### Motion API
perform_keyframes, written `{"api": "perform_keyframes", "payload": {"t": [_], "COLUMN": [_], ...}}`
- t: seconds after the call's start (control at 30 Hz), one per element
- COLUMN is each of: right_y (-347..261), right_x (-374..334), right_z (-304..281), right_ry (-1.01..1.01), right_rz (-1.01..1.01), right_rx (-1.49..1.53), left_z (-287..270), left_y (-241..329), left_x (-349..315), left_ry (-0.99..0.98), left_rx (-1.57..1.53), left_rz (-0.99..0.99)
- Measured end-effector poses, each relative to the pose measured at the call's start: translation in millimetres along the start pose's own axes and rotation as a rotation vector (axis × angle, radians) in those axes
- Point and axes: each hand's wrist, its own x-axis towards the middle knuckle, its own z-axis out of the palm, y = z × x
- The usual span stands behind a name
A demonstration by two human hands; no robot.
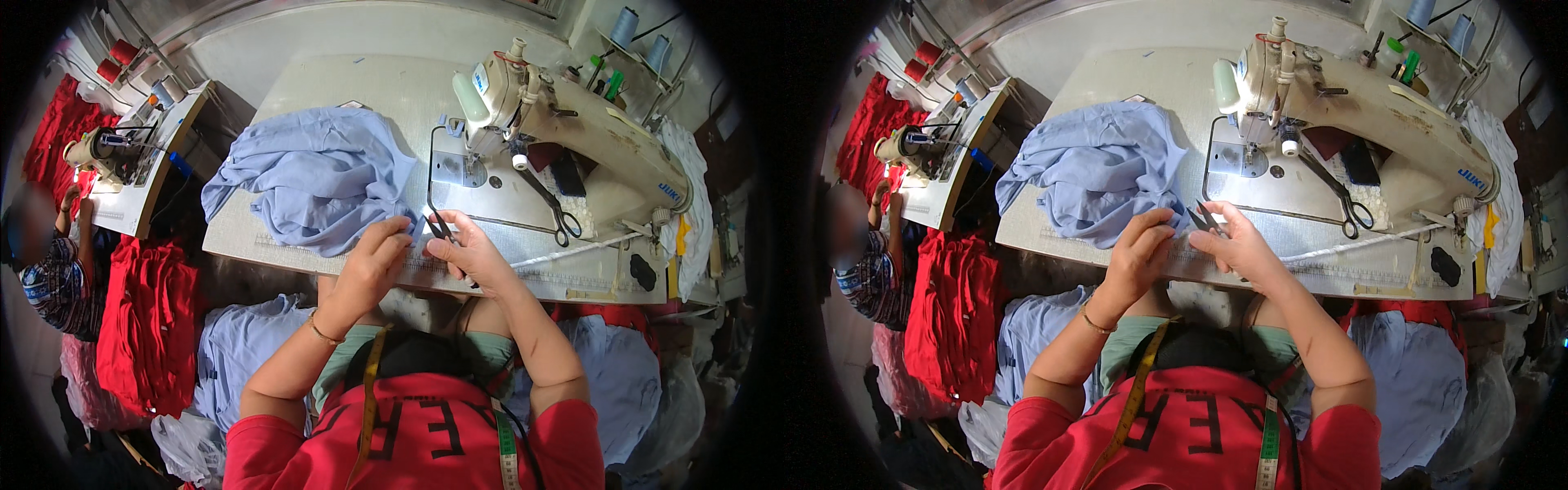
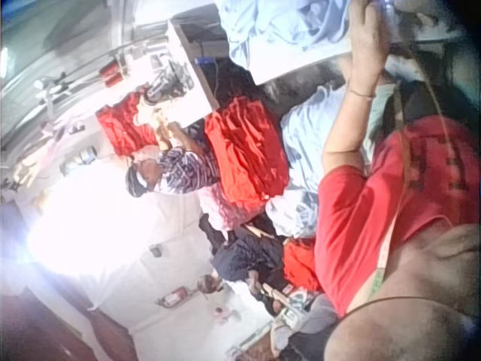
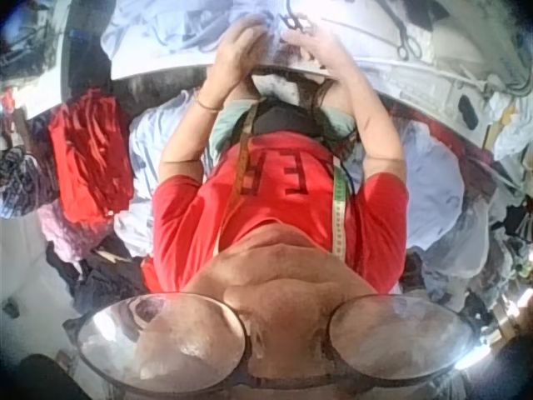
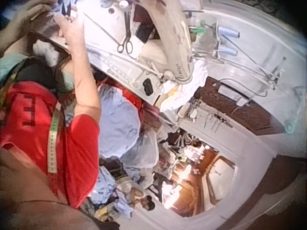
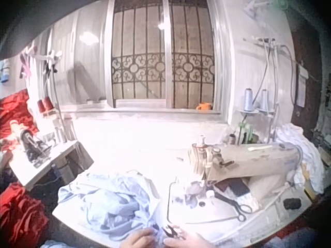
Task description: The person picks up a light-colored button-down shirt, positions the collar area under the needle of an industrial sewing machine, and sews a section of the garment using a trimmer tool to cut threads.
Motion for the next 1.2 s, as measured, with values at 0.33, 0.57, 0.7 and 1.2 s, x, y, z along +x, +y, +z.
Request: {"api": "perform_keyframes", "payload": {"t": [0.33,0.57,0.7,1.2], "right_y": [7.1,12.0,5.1,-9.0], "right_x": [4.7,-3.9,-8.2,-3.3], "right_z": [20.0,26.7,24.1,-11.6], "right_ry": [0.116,0.191,0.167,-0.265], "right_rz": [-0.166,-0.363,-0.438,-0.135], "right_rx": [0.097,0.023,-0.016,-0.119], "left_z": [16.8,14.8,16.1,3.2], "left_y": [18.6,25.0,21.1,7.4], "left_x": [-27.0,-19.6,-8.8,6.1], "left_ry": [0.310,0.075,0.103,0.002], "left_rx": [-0.498,-0.980,-0.793,-0.762], "left_rz": [-0.369,-0.833,-0.682,-0.545]}}
